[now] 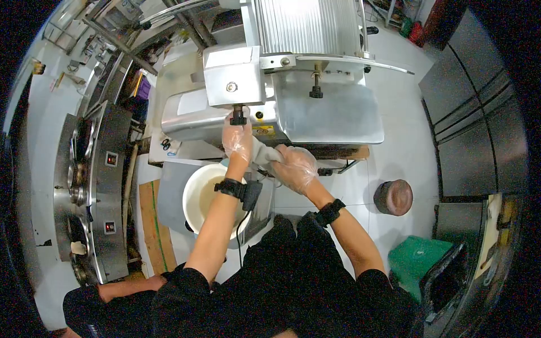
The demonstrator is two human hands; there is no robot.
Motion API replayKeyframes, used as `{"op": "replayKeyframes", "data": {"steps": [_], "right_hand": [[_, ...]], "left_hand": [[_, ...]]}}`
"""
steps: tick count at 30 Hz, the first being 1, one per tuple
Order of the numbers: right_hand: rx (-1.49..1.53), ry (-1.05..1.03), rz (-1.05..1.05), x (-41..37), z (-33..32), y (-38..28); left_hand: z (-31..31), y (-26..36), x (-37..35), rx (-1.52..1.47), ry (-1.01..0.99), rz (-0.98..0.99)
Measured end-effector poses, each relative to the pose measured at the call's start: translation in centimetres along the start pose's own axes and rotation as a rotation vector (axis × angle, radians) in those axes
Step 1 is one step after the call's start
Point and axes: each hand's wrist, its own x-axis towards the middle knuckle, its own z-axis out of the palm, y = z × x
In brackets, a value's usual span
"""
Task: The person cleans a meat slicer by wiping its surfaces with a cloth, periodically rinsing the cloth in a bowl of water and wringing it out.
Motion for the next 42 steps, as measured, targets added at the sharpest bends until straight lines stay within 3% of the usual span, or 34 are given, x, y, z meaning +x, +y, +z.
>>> {"op": "replayKeyframes", "data": {"steps": [2,4,6,11,13,16,17,20,23,25,27,32,34,36,40,42], "right_hand": [[-0.03,-0.022,0.016,-0.4,0.0,0.4],[-0.046,-0.008,0.031,-1.2,0.1,1.1],[-0.058,0.003,0.047,-1.4,0.0,1.4],[-0.054,0.021,0.18,-2.3,-2.4,1.5],[-0.068,0.079,0.197,-3.0,-3.3,2.3],[-0.084,0.049,0.177,-2.9,-3.4,4.1],[-0.116,0.029,0.167,-2.8,-3.4,4.3],[-0.124,0.098,0.178,-2.9,-3.5,4.0],[-0.106,0.028,0.187,-2.5,-4.0,2.5],[-0.122,-0.031,0.185,-2.3,-3.8,2.3],[-0.126,0.011,0.151,-2.2,-3.0,2.8],[-0.132,0.024,0.118,-2.7,-2.8,4.2],[-0.145,-0.009,0.105,-2.7,-2.7,4.0],[-0.208,-0.105,0.085,-3.1,-2.9,3.7],[-0.077,0.013,0.039,-4.1,-2.9,3.9],[-0.038,0.024,0.052,-3.4,-3.3,2.6]], "left_hand": [[1.0,-1.1,-0.8,0.224,-0.106,0.012],[1.6,-1.3,-1.5,0.165,-0.094,0.038],[1.9,-0.8,-1.8,-0.14,0.079,-0.026],[4.6,2.3,-3.0,-0.192,0.218,-0.17],[5.7,2.2,-3.1,-0.438,0.26,-0.235],[6.2,2.8,-3.8,-0.207,0.158,-0.12],[6.4,3.4,-4.0,-0.272,0.065,-0.219],[6.8,2.0,-4.3,-0.212,0.176,-0.079],[4.2,2.2,-3.4,-0.418,0.266,-0.395],[4.7,1.5,-3.1,-0.462,0.312,-0.329],[5.2,1.6,-3.2,-0.325,0.257,-0.18],[5.0,1.9,-3.4,-0.324,0.166,-0.154],[4.6,1.8,-4.2,-0.154,-0.132,-0.063],[4.3,1.4,-5.2,-0.191,-0.096,-0.091],[3.0,0.9,-4.8,-0.283,0.17,-0.126],[1.5,2.4,-2.4,-0.19,0.05,-0.154]]}}
